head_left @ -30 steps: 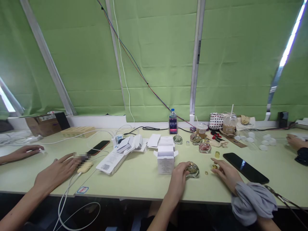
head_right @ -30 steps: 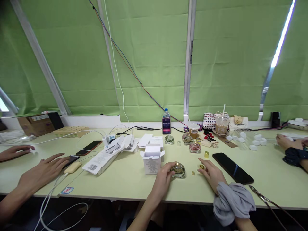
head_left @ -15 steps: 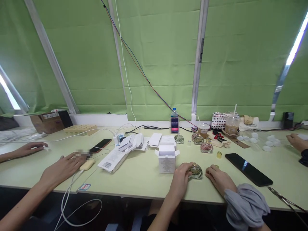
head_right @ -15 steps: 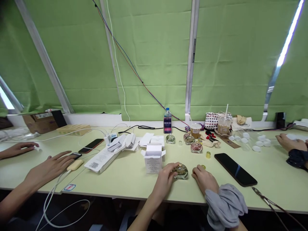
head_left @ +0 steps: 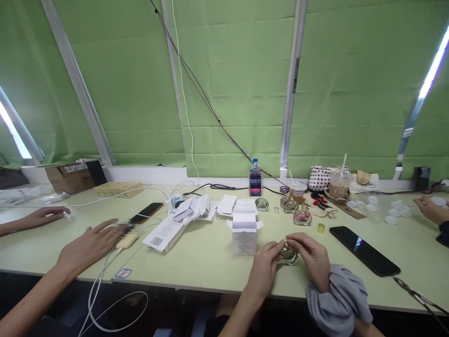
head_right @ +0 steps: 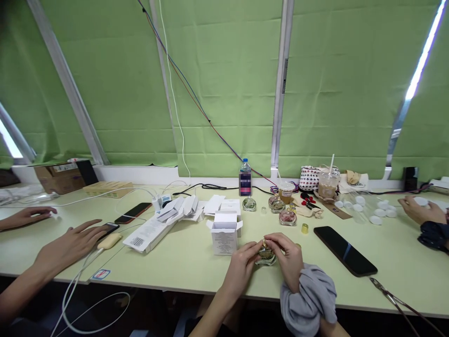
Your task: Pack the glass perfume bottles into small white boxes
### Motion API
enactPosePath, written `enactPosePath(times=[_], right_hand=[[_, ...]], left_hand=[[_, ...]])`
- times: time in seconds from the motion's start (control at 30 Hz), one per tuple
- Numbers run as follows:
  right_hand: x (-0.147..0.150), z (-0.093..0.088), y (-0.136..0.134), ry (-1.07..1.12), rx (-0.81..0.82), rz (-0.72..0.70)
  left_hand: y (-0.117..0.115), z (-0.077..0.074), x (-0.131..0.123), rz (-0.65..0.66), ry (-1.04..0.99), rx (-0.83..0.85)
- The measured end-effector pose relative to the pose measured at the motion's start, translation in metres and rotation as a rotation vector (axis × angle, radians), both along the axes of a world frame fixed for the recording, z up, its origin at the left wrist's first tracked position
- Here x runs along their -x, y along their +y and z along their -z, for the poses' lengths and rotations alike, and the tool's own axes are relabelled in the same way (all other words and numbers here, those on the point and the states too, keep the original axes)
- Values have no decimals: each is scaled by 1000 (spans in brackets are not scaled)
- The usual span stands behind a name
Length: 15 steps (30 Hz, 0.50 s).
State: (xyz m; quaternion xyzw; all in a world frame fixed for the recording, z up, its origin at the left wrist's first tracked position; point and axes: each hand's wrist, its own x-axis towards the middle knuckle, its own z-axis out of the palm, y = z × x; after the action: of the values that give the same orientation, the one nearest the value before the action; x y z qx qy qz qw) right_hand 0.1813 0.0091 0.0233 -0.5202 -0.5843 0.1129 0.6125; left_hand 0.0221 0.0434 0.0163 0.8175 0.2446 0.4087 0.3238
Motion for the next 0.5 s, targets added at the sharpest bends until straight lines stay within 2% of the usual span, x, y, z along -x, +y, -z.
enactPosePath(times=[0.23,0.37,0.5], right_hand=[[5,4,2,239,32,-31],[3,1,2,277,30,-63],[1,5,2,223,-3,-64]], left_hand=[[0,1,0,-5,32,-48],[-1,3,0,-37,72,-89],[-1,4,0,-50,88,-108]])
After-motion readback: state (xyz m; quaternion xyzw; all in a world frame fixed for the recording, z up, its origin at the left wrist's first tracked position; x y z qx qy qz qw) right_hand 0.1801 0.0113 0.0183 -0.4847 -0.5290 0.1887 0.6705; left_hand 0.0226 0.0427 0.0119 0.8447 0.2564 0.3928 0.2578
